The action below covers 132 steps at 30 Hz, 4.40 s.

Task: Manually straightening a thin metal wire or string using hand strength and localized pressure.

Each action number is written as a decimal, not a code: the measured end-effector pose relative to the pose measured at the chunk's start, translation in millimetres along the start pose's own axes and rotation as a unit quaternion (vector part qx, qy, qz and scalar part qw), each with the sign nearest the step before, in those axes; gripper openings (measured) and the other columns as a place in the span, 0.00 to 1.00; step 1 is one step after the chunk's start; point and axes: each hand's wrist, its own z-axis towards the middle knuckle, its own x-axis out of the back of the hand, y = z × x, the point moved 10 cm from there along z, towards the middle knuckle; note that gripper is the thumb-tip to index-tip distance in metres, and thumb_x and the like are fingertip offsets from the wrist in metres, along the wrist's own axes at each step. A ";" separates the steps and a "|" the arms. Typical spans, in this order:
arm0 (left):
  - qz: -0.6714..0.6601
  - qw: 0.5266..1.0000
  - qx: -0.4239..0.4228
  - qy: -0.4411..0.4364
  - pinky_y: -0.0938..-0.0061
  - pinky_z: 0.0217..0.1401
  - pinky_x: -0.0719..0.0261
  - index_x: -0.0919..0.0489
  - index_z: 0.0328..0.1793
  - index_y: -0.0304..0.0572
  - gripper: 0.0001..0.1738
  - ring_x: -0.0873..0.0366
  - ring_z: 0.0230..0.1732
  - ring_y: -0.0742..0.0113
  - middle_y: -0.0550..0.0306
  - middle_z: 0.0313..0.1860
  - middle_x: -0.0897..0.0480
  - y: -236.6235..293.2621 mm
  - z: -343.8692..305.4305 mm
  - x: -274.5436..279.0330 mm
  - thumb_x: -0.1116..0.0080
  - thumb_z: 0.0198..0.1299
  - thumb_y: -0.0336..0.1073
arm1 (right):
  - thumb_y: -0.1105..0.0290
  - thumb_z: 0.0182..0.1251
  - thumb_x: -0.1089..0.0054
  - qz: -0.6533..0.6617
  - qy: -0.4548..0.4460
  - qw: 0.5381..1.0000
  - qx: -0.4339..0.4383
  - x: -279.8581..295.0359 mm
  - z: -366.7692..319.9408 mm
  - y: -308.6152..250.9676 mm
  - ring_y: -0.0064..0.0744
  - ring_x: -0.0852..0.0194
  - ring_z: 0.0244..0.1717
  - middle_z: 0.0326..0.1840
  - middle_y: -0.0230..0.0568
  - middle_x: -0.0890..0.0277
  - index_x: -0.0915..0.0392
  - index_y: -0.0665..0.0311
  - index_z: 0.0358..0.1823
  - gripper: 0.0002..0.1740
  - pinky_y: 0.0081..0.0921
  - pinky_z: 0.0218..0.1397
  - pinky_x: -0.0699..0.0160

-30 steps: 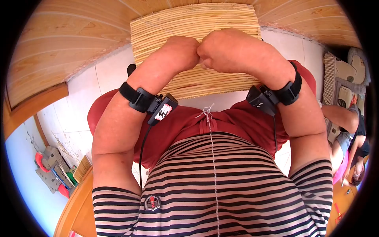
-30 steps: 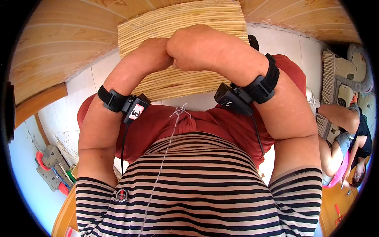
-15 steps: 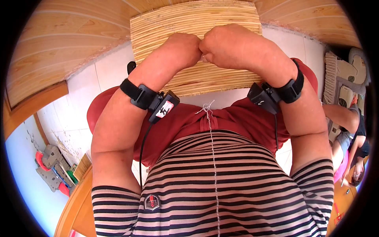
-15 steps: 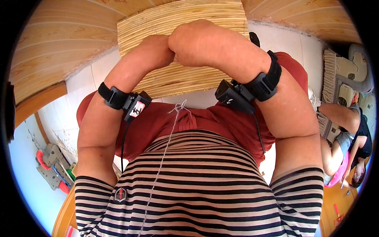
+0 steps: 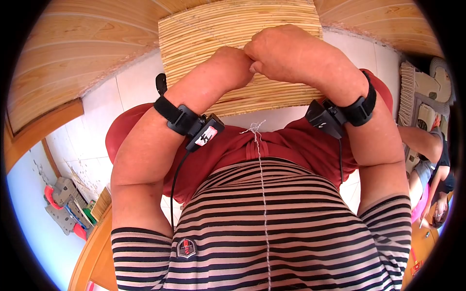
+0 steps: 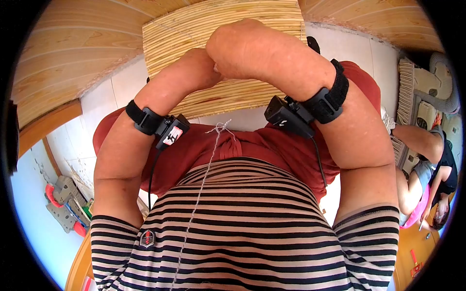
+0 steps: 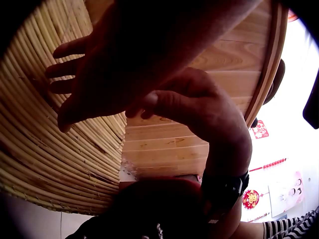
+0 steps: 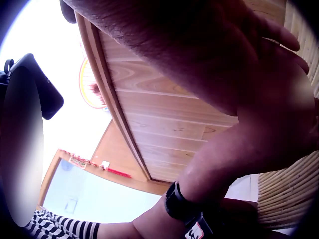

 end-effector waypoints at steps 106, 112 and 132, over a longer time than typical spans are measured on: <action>-0.124 0.968 -0.069 0.209 0.61 0.46 0.21 0.20 0.46 0.44 0.13 0.20 0.48 0.49 0.46 0.44 0.17 -0.9 15.0 18.7 0.54 0.63 0.38 | 0.63 0.63 0.45 0.077 0.123 0.987 0.075 40.6 -16.7 -5.2 0.50 0.20 0.45 0.40 0.51 0.19 0.22 0.66 0.43 0.14 0.41 0.49 0.23; -0.223 0.903 -0.200 0.309 0.62 0.43 0.21 0.20 0.41 0.35 0.09 0.19 0.42 0.48 0.42 0.37 0.17 28.5 -8.4 86.2 0.46 0.59 0.32 | 0.66 0.65 0.44 0.263 0.320 0.902 0.119 84.3 -35.0 8.0 0.44 0.20 0.33 0.32 0.47 0.20 0.24 0.69 0.37 0.11 0.34 0.40 0.20; -0.569 0.561 -0.600 -0.036 0.76 0.23 0.20 0.19 0.42 0.21 0.14 0.18 0.27 0.66 0.37 0.42 0.16 71.4 -177.8 172.9 0.37 0.60 0.31 | 0.64 0.67 0.46 0.647 -0.331 0.614 0.307 11.2 -49.9 -102.0 0.25 0.20 0.24 0.38 0.38 0.19 0.23 0.68 0.49 0.16 0.17 0.23 0.24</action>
